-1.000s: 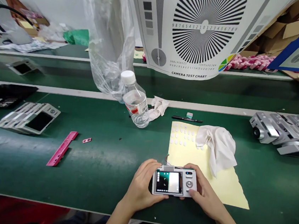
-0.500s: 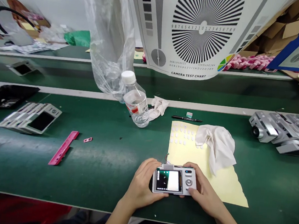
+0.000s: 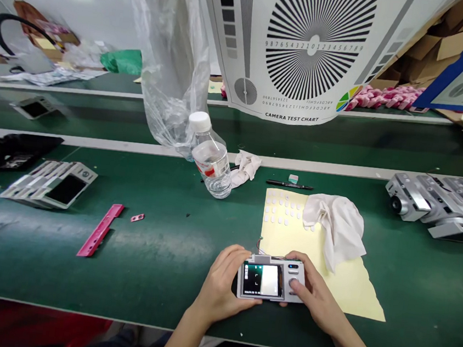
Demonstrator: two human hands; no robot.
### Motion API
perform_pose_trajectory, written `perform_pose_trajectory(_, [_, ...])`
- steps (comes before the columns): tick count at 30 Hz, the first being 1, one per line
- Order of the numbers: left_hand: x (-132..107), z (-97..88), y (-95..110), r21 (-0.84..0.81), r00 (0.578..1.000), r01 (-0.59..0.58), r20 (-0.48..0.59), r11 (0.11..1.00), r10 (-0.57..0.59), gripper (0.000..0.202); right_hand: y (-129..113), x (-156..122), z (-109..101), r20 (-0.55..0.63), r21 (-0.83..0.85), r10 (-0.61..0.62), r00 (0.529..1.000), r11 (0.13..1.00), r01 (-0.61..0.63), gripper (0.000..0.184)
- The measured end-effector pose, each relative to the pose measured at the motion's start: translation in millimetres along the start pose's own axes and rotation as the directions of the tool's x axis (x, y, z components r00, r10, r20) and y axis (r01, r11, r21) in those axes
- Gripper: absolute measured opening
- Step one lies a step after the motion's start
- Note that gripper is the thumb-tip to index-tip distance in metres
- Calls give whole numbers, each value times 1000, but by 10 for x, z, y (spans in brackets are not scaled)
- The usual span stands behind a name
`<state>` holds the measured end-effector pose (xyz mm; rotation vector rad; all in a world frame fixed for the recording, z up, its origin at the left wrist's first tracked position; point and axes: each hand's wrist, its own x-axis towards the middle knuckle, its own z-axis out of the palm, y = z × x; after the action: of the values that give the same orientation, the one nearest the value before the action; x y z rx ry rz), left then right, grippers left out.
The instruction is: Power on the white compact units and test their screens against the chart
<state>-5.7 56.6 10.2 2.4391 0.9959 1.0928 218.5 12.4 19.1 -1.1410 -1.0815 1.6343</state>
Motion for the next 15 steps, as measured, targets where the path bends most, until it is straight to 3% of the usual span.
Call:
perform_pose_trajectory(8, [106,-40,45,60,993,-93,-71,994,97,62,-95,-1,7,-51,-11,-58,997,998,58,34])
perform_pose_trajectory(15, [597,-231,-67,115,966,-229,-96,967,240,65,-476,210,-110,21,-115,-219,975,969,220,52])
